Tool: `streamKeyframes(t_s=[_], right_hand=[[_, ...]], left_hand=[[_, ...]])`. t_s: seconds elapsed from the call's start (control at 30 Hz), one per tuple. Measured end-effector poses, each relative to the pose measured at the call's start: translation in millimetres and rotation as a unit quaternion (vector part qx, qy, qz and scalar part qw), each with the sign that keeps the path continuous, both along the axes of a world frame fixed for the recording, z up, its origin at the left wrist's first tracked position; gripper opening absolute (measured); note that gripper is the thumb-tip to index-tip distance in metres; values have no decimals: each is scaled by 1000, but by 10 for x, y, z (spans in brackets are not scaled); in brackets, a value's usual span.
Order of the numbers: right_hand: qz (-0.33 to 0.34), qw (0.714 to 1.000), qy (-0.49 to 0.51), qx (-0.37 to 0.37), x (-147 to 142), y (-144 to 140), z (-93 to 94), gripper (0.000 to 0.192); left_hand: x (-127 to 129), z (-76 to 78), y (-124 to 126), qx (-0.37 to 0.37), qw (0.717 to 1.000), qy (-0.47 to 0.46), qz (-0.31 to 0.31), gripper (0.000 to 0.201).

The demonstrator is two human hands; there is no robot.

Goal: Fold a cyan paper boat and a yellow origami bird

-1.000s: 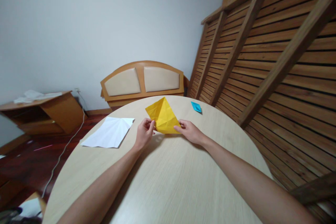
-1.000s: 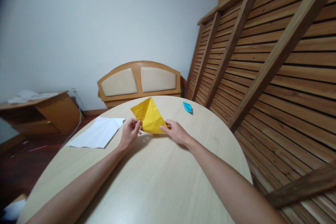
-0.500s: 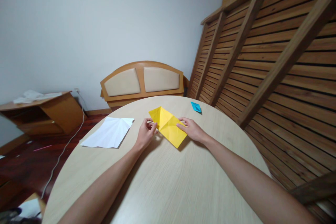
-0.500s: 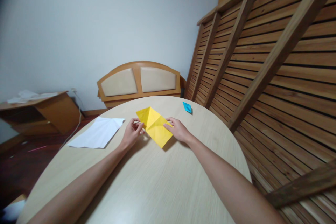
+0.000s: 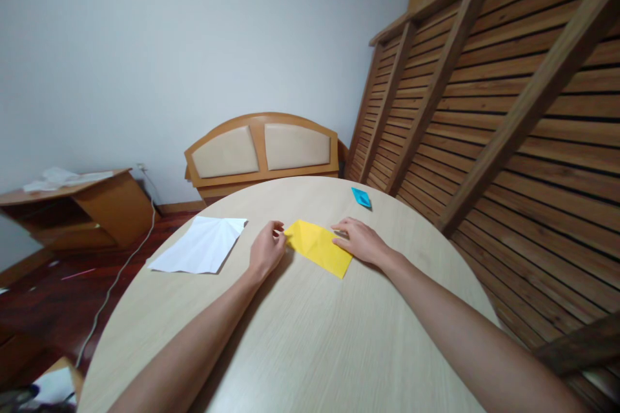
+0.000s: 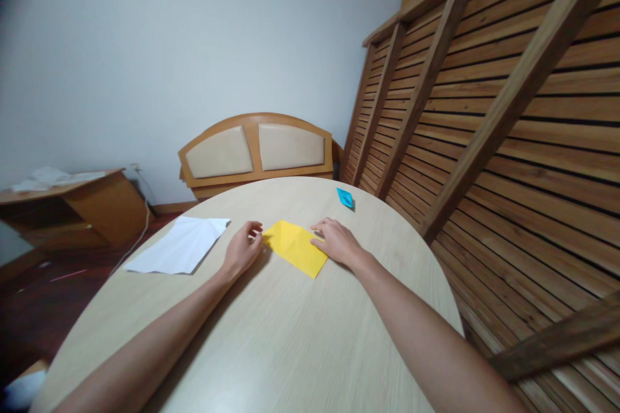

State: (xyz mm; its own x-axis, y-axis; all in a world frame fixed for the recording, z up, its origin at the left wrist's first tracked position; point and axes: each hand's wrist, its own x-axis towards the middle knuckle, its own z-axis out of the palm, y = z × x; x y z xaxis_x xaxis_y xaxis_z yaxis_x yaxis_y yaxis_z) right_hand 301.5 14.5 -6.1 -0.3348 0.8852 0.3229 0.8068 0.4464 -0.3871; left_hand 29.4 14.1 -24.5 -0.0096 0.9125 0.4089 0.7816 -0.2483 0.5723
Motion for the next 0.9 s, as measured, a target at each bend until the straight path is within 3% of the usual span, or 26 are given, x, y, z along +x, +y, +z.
streamKeyframes(t_s=[0.2,0.4,0.63,0.77,0.9], right_hand=[[67,997,-37,28,-231,-171,76,27],[156,985,-74,21,-369,-290,67,39],[96,992,-80,33,-183,-122,-39,29],[40,994,-87,51,-121,-32,-94,28],[32,996,-75,43,-138,-18,-113,28]], left_hand=[[0,-112,18,21,977,108,-181,40],[19,-54,-45,-3,961,170,-219,38],[67,123,-177,44,949,203,-239,28],[76,145,-220,47,937,218,-267,32],[75,139,-222,51,930,220,-291,35]])
